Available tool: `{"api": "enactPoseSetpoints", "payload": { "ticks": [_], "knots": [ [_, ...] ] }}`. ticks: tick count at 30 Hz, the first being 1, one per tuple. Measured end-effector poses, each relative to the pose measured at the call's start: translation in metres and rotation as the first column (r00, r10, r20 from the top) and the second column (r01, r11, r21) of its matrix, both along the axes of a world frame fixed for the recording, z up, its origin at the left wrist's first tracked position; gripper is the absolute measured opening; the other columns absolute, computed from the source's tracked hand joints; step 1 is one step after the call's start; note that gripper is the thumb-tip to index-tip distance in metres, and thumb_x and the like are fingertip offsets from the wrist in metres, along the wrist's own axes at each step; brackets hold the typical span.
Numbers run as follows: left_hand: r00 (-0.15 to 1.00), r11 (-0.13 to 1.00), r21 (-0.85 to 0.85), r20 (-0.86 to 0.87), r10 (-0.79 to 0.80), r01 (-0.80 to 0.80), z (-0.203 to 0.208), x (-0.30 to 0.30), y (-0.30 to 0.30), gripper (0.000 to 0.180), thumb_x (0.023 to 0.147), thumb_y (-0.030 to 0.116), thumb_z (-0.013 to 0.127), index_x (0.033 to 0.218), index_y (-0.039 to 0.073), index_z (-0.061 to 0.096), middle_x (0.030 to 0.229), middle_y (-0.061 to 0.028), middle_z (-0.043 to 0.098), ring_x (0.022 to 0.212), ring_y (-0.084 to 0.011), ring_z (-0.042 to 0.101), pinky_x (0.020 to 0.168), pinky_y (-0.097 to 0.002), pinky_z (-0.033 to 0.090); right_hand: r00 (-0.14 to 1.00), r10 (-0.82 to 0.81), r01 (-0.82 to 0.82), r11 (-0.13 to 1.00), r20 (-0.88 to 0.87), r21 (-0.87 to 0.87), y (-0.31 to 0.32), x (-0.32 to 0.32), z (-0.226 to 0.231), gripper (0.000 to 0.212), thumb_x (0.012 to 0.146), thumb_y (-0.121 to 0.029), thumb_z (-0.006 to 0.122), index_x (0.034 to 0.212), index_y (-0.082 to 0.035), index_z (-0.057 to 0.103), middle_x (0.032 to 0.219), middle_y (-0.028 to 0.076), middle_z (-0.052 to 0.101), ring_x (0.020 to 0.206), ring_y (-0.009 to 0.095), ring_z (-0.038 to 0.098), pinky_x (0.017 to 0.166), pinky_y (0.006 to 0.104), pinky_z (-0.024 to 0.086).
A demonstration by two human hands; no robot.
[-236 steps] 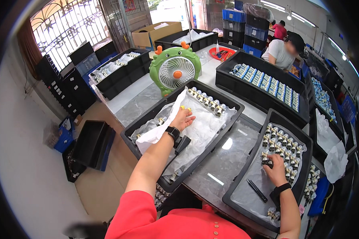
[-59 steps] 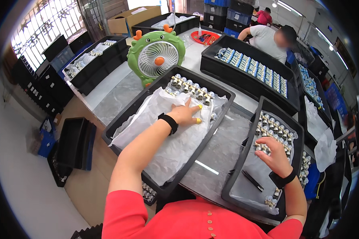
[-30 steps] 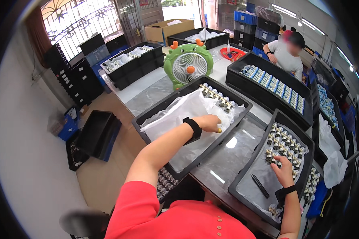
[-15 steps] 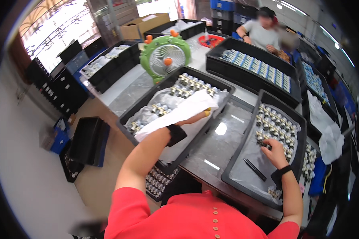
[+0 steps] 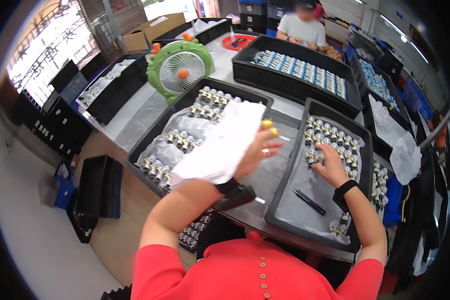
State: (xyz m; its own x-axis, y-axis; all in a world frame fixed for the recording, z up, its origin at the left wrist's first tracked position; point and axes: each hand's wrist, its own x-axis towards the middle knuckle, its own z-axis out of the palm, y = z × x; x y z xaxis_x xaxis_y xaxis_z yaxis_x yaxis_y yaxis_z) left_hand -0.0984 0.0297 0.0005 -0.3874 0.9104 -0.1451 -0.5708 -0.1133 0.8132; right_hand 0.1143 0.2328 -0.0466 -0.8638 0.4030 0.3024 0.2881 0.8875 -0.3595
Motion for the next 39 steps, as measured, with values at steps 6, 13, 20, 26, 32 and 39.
{"api": "enactPoseSetpoints", "payload": {
  "ticks": [6,13,20,26,32,39],
  "knots": [
    [0.98,0.981,-0.022,0.061,-0.192,0.193,-0.025,0.017,-0.008,0.057,0.086,0.019,0.066,0.133,0.005,0.036,0.116,-0.0123,0.052,0.1,-0.0243,0.058,0.086,-0.0347,0.047,0.979,0.006,-0.012,1.0,0.203,0.027,0.005,-0.024,-0.022,0.069,0.063,-0.018,0.078,0.125,-0.006,0.051,0.123,0.016,0.053,0.115,0.034,0.051,0.097,0.0411,0.041],
    [0.962,0.967,-0.047,0.128,-0.243,0.25,-0.03,0.023,-0.002,0.057,0.091,0.029,0.061,0.137,0.01,0.033,0.12,-0.0098,0.05,0.105,-0.0241,0.055,0.092,-0.0379,0.044,0.994,0.081,-0.089,0.989,-0.077,-0.115,-0.024,-0.018,0.019,0.076,0.067,-0.013,0.076,0.135,-0.007,0.042,0.12,0.017,0.053,0.113,0.034,0.052,0.096,0.0397,0.042],
    [0.924,0.935,0.041,0.145,-0.355,0.353,-0.013,0.047,-0.007,0.06,0.094,0.033,0.057,0.142,0.008,0.031,0.126,-0.0087,0.047,0.119,-0.0202,0.046,0.102,-0.0343,0.037,0.894,0.077,-0.278,0.868,-0.441,-0.411,-0.081,-0.003,0.044,0.096,0.062,-0.007,0.083,0.143,-0.005,0.031,0.126,0.015,0.053,0.113,0.027,0.054,0.096,0.0366,0.044],
    [0.886,0.874,0.145,-0.046,-0.461,0.463,-0.001,0.049,-0.009,0.054,0.094,0.018,0.057,0.142,0.007,0.034,0.127,-0.0048,0.05,0.118,-0.0142,0.048,0.101,-0.0304,0.039,0.912,0.211,-0.296,0.932,-0.351,-0.208,-0.09,-0.004,0.054,0.093,0.064,-0.009,0.083,0.142,-0.004,0.033,0.126,0.013,0.054,0.11,0.026,0.055,0.096,0.036,0.044],
    [0.876,0.895,0.058,-0.242,-0.416,0.441,-0.01,0.044,-0.005,0.056,0.091,0.01,0.059,0.141,0.006,0.035,0.127,-0.007,0.05,0.117,-0.0154,0.051,0.101,-0.03,0.039,0.909,0.213,-0.33,0.894,-0.359,-0.304,-0.086,-0.004,0.047,0.094,0.065,-0.009,0.083,0.142,-0.005,0.03,0.13,0.015,0.051,0.118,0.026,0.052,0.1,0.0373,0.043],
    [0.863,0.918,-0.028,-0.331,-0.382,0.396,-0.015,0.042,-0.006,0.058,0.089,0.01,0.062,0.14,0.005,0.036,0.127,-0.0079,0.051,0.116,-0.0176,0.053,0.097,-0.0297,0.044,0.892,0.209,-0.352,0.878,-0.402,-0.325,-0.086,-0.006,0.045,0.09,0.066,-0.007,0.082,0.141,-0.004,0.032,0.131,0.016,0.05,0.118,0.028,0.053,0.1,0.036,0.044]
  ]
}}
